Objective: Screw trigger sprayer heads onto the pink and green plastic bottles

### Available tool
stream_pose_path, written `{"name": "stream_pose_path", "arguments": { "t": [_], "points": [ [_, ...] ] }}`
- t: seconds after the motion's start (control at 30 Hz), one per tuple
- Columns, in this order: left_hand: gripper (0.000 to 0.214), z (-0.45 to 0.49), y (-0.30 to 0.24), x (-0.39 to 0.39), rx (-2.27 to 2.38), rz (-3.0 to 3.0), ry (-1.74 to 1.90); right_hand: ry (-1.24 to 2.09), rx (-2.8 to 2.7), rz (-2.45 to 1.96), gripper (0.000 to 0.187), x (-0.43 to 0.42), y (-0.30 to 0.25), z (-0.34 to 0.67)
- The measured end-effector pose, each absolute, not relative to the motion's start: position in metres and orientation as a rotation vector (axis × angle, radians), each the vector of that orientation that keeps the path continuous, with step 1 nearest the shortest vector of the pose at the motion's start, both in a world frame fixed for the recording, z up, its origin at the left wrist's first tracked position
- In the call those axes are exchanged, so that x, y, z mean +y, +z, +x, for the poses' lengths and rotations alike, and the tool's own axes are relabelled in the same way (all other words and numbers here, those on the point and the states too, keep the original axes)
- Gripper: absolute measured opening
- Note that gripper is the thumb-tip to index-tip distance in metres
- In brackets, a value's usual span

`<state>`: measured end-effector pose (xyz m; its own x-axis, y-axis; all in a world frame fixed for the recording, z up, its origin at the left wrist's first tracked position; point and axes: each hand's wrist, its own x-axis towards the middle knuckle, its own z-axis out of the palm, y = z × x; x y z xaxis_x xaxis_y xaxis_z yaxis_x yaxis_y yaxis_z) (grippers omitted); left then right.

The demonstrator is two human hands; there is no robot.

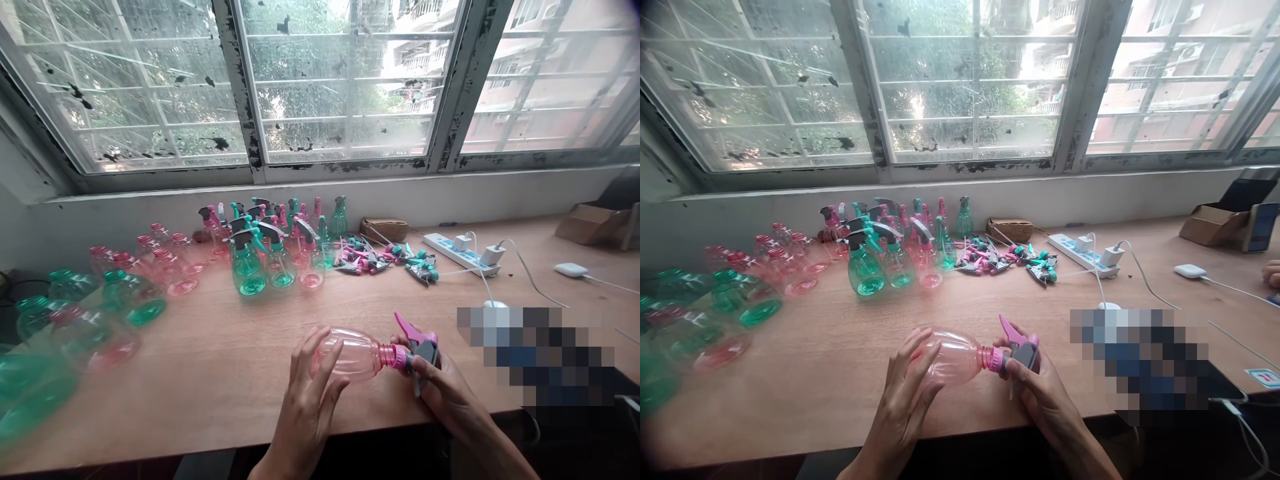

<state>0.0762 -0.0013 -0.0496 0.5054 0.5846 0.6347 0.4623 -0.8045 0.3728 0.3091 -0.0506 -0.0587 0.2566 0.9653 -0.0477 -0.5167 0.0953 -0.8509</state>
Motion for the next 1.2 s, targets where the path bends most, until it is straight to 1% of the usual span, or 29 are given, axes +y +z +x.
{"name": "stream_pose_path", "arguments": {
  "t": [0.03, 0.17, 0.2, 0.23, 0.3, 0.33, 0.37, 0.4, 0.5, 0.53, 0.57, 0.67, 0.77, 1.0, 1.2],
  "points": [
    [0.052, 0.076, -0.049, -0.003, 0.923, 2.576, 1.178, 1.206, -0.635, -0.905, 0.045, -0.05, -0.059, 0.31],
    [0.067, 0.074, -0.043, -0.009, 1.072, 2.467, 1.142, 1.17, -0.736, -1.001, 0.03, -0.047, -0.063, 0.312],
    [0.064, 0.074, -0.042, -0.009, 1.091, 2.453, 1.147, 1.161, -0.787, -1.042, 0.029, -0.047, -0.063, 0.313],
    [0.057, 0.073, -0.042, -0.009, 1.091, 2.451, 1.143, 1.154, -0.846, -1.082, 0.029, -0.047, -0.064, 0.313],
    [0.042, 0.071, -0.043, -0.006, 1.036, 2.436, 1.098, 1.146, -0.958, -1.144, 0.033, -0.048, -0.065, 0.312],
    [0.04, 0.07, -0.044, -0.005, 1.0, 2.399, 1.069, 1.138, -0.993, -1.165, 0.036, -0.048, -0.065, 0.311],
    [0.043, 0.069, -0.045, -0.003, 0.968, 2.34, 1.049, 1.126, -1.012, -1.182, 0.039, -0.048, -0.066, 0.311],
    [0.05, 0.069, -0.046, -0.001, 0.95, 2.265, 1.036, 1.106, -1.017, -1.201, 0.042, -0.049, -0.066, 0.31],
    [0.085, 0.067, -0.045, 0.001, 0.95, 2.009, 0.981, 1.024, -1.005, -1.267, 0.043, -0.05, -0.065, 0.308],
    [0.09, 0.067, -0.043, 0.002, 0.941, 1.916, 0.953, 1.004, -1.009, -1.285, 0.043, -0.05, -0.064, 0.308],
    [0.089, 0.067, -0.041, 0.003, 0.926, 1.824, 0.93, 0.994, -1.017, -1.297, 0.043, -0.051, -0.063, 0.308],
    [0.072, 0.065, -0.036, 0.007, 0.89, 1.618, 0.896, 0.994, -1.042, -1.309, 0.043, -0.053, -0.061, 0.307],
    [0.07, 0.063, -0.035, 0.01, 0.877, 1.578, 0.839, 1.004, -1.028, -1.295, 0.043, -0.055, -0.06, 0.307],
    [0.084, 0.063, -0.027, 0.004, 0.826, 1.646, 0.682, 1.082, -0.951, -1.178, 0.044, -0.055, -0.06, 0.305],
    [0.108, 0.062, -0.028, 0.004, 0.828, 1.722, 0.67, 1.124, -0.929, -1.153, 0.049, -0.058, -0.055, 0.303]
  ]
}}
